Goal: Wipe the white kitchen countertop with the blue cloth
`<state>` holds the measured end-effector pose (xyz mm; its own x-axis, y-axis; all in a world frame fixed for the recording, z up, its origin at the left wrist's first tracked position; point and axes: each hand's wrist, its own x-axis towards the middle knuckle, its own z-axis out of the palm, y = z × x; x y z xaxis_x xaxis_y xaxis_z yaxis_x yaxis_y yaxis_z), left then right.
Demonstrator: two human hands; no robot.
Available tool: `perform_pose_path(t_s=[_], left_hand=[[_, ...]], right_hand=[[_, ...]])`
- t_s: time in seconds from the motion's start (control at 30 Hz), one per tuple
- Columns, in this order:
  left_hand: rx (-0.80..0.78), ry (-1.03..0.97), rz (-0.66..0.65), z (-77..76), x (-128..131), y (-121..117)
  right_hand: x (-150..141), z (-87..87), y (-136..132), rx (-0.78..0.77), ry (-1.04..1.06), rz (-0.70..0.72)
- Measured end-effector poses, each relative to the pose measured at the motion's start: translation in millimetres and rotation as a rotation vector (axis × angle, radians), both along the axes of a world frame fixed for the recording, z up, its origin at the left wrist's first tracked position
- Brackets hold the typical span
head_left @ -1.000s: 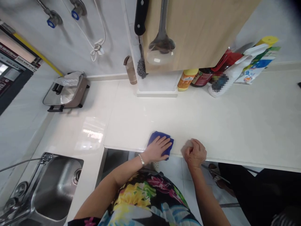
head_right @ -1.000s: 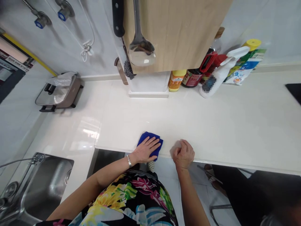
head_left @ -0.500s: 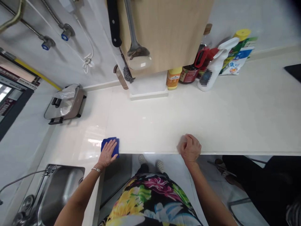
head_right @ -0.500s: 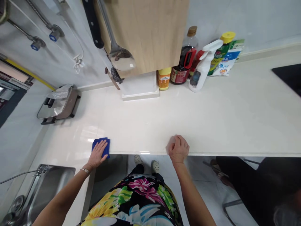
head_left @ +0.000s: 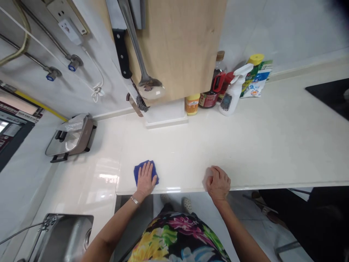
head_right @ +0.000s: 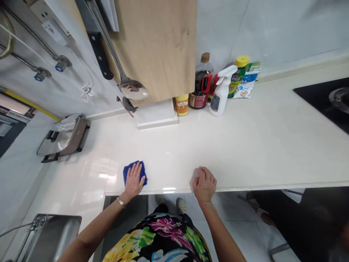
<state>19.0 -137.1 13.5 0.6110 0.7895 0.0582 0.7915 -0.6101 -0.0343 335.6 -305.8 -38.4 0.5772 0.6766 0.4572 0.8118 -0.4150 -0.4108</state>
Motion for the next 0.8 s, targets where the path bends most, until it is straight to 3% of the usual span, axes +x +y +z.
perform_pose_path(t_s=[0.17, 0.33, 0.6, 0.8], left_hand=[[-0.003, -0.043, -0.017, 0.1, 56, 57], [-0.043, -0.023, -0.136, 1.7, 116, 98], [-0.071, -0.057, -0.280, -7.4, 202, 143], [-0.129, -0.124, -0.349, -12.7, 253, 157]], right_hand=[[0, -2.8, 2, -0.006, -0.029, -0.001], [-1, -5.0, 4, -0.013, -0.039, -0.016], [-1, -3.3, 4, -0.063, 0.014, -0.006], [0, 1.3, 5, -0.063, 0.062, -0.012]])
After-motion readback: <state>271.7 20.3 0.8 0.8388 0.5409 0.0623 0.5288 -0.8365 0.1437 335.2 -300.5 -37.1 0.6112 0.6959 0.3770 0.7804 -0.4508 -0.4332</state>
